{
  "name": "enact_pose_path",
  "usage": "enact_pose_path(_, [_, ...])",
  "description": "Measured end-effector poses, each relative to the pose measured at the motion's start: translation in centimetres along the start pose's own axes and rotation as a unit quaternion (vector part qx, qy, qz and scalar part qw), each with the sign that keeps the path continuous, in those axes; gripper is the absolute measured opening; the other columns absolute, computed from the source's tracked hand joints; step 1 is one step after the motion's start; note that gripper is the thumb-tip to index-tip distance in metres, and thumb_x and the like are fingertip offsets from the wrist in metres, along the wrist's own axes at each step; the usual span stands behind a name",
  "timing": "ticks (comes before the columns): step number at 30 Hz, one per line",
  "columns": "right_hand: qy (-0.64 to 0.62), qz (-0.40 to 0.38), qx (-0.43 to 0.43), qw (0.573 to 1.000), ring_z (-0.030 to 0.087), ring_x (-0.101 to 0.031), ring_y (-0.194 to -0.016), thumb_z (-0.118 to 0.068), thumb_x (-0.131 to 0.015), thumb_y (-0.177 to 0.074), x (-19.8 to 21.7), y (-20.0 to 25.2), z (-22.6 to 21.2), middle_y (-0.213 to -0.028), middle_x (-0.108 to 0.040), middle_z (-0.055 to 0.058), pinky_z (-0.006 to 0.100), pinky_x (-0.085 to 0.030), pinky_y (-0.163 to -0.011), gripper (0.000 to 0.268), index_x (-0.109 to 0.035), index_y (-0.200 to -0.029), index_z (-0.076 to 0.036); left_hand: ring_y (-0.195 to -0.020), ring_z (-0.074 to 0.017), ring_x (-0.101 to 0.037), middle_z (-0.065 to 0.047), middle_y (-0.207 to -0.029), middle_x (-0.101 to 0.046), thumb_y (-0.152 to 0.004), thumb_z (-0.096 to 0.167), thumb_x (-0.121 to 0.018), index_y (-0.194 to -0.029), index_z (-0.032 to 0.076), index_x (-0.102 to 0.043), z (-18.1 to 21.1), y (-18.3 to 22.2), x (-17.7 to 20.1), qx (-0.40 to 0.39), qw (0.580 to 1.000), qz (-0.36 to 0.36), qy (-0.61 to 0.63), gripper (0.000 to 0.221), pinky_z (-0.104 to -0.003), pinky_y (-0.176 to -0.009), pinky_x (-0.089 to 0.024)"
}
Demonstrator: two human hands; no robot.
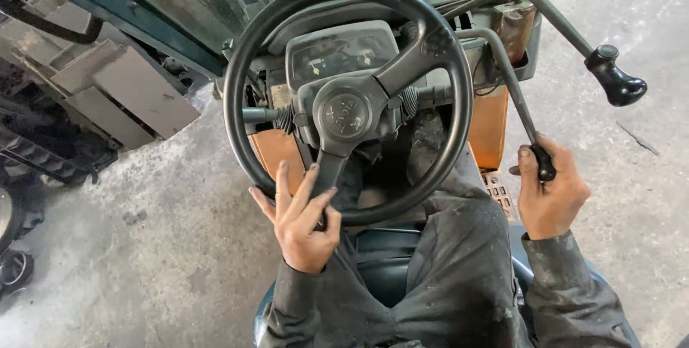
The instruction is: Operating a forklift by steering and manipulating control levers.
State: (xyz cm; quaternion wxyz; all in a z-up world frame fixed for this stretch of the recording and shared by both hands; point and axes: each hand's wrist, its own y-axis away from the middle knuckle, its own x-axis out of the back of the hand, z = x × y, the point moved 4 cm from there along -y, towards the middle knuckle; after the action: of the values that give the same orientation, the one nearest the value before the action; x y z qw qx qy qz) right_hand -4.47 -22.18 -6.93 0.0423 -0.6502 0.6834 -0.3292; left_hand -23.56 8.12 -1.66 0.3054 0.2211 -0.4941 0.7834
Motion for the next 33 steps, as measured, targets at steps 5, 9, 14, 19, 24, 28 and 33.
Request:
enact_pose_path(5, [-0.016,0.005,-0.002,1.0,0.017,-0.073,-0.084,-0.008,-0.067,-0.116,-0.4,0.2,0.0,-0.096,-0.071,0.015,0.029,-0.057,-0.075,0.023,-0.062,-0.131,0.007,-0.147,-0.0399,-0.046,-0.009,-0.13,-0.072,-0.069,0.005,-0.071,-0.092,0.013,-0.08,-0.6,0.6,-0.5,0.033,0.998,0.042,-0.012,0.025,-0.072,-0.125,-0.004])
enact_pose_path(9, [-0.026,0.01,0.032,0.999,0.018,-0.074,-0.086,-0.006,-0.066,-0.119,-0.7,0.3,-0.3,-0.103,-0.072,0.017,0.028,-0.06,-0.074,0.02,-0.061,-0.129,0.01,-0.141,-0.0366,-0.054,-0.009,-0.13,-0.071,-0.073,0.007,-0.072,-0.092,0.011,-0.08,1.1,1.6,-2.2,0.012,0.999,0.028,0.023,0.021,-0.073,-0.124,-0.013])
enact_pose_path(14, [-0.027,0.026,0.016,0.999,0.019,-0.075,-0.085,-0.004,-0.065,-0.119,-1.2,0.5,-0.2,-0.1,-0.072,0.018,0.029,-0.059,-0.074,0.018,-0.061,-0.128,0.011,-0.146,-0.0429,-0.046,-0.014,-0.142,-0.063,-0.079,0.012,-0.076,-0.103,0.007,-0.075,8.3,-1.1,-7.3,-0.109,0.988,-0.033,0.106,0.025,-0.066,-0.123,-0.03])
enact_pose_path(19, [-0.052,0.039,-0.009,0.998,0.018,-0.073,-0.086,-0.003,-0.065,-0.118,-0.9,0.4,0.8,-0.101,-0.072,0.017,0.03,-0.061,-0.08,0.018,-0.061,-0.129,0.011,-0.153,-0.0421,-0.038,-0.016,-0.15,-0.057,-0.084,0.015,-0.074,-0.115,0.005,-0.074,12.6,-13.0,-15.4,-0.211,0.971,-0.01,0.108,0.033,-0.062,-0.124,-0.03])
enact_pose_path(24, [-0.004,0.017,0.012,1.0,0.018,-0.075,-0.091,-0.002,-0.065,-0.114,-0.7,0.6,0.0,-0.099,-0.072,0.017,0.029,-0.058,-0.079,0.019,-0.061,-0.127,0.011,-0.042,-0.0305,-0.055,-0.009,-0.048,-0.057,-0.075,0.02,-0.07,-0.056,0.009,-0.066,4.1,-27.5,-13.4,-0.128,0.983,0.133,-0.005,0.022,-0.047,-0.046,-0.044])
enact_pose_path(28, [-0.016,0.016,0.021,1.0,0.016,-0.075,-0.087,-0.002,-0.064,-0.117,-0.6,0.4,0.6,-0.1,-0.073,0.017,0.027,-0.058,-0.076,0.016,-0.061,-0.126,0.011,-0.061,-0.0282,-0.066,-0.01,-0.071,-0.069,-0.093,0.029,-0.075,-0.081,0.006,-0.07,-6.0,-25.4,-4.3,-0.06,0.991,0.118,-0.018,0.027,-0.046,-0.058,-0.053])
enact_pose_path(33, [-0.085,0.018,0.011,0.996,0.015,-0.074,-0.088,0.0,-0.06,-0.117,-1.1,-0.7,1.9,-0.104,-0.071,0.017,0.027,-0.06,-0.079,0.015,-0.058,-0.127,0.011,-0.144,-0.0408,-0.056,-0.024,-0.149,-0.06,-0.098,0.003,-0.062,-0.119,0.001,-0.076,-8.8,-14.7,3.3,-0.051,0.994,0.094,-0.03,0.026,-0.048,-0.121,-0.047])
